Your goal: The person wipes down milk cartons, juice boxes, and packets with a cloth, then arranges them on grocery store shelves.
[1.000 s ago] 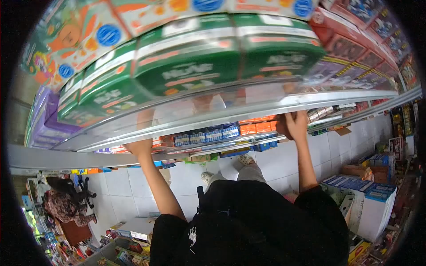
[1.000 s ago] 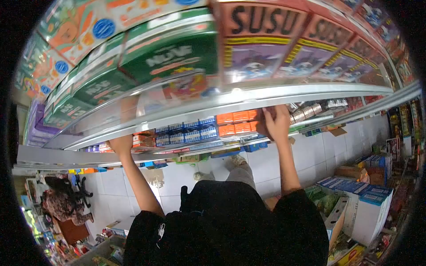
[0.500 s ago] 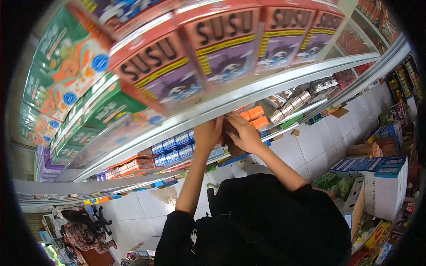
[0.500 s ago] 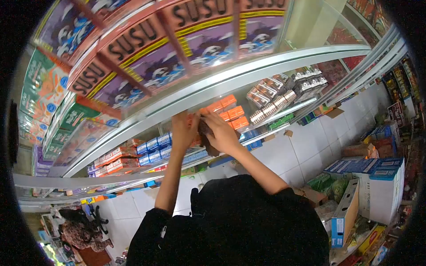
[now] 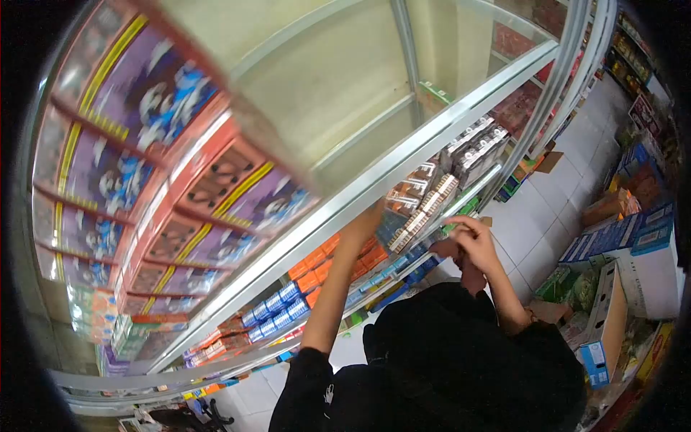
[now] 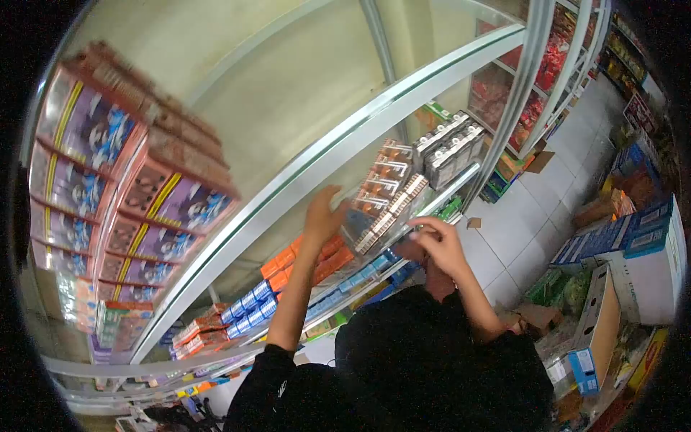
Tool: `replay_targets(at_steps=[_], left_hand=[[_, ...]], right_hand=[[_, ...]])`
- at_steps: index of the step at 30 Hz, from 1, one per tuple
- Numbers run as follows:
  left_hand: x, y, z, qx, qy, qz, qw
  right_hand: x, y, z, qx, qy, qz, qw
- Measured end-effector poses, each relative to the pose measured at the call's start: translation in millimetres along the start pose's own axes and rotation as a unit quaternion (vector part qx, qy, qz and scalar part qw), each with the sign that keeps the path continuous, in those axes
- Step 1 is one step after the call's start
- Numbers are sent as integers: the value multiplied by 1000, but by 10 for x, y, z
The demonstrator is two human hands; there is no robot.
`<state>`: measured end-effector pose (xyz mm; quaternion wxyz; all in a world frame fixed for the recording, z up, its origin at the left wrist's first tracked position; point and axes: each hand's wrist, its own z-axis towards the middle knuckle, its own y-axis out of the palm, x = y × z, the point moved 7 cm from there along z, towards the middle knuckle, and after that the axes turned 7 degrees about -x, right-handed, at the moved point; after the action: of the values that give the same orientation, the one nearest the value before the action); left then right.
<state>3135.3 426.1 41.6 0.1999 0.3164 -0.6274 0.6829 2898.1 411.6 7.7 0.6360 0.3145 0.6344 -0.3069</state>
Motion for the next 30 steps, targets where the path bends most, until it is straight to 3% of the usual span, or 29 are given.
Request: replay_targets(at_steps=[1,2,3,6,8,11,16,19,21,23,25,30], left_hand=[[201,144,169,-16,16,-27,999],[291,325,372,-49,15,7,999],[307,528,537,-67,13,49,996],[210,1035,875,-85,5,190,978],[183,1064,980,-111,11,223,968],[171,1077,1061,-157,38,199,967],[104,952,1139,-177,94,163,966],[-126,767,1289,-204,103,222,948],[-350,683,1319,-274,3,29,961],[-515,642,1269,-326,-41,-69,942],[-620,617,1235,-371,-23,-68,926],[-738,710,851,-419,-87,-169,888]], right_hand=[[18,29,-14,0,36,-30,999],[95,78,24,7,-40,-96,995],[38,160,43,-21,11,-125,992],[263,346,201,-67,9,-208,976],[289,386,249,-41,-26,-208,977],[346,354,282,-48,51,-277,958],[392,332,309,-4,-16,-289,957],[396,315,304,-12,-11,-266,964],[388,329,331,-13,-5,-279,960],[391,324,319,-22,13,-269,963],[371,325,342,-10,7,-287,958],[375,332,337,18,-48,-260,964]])
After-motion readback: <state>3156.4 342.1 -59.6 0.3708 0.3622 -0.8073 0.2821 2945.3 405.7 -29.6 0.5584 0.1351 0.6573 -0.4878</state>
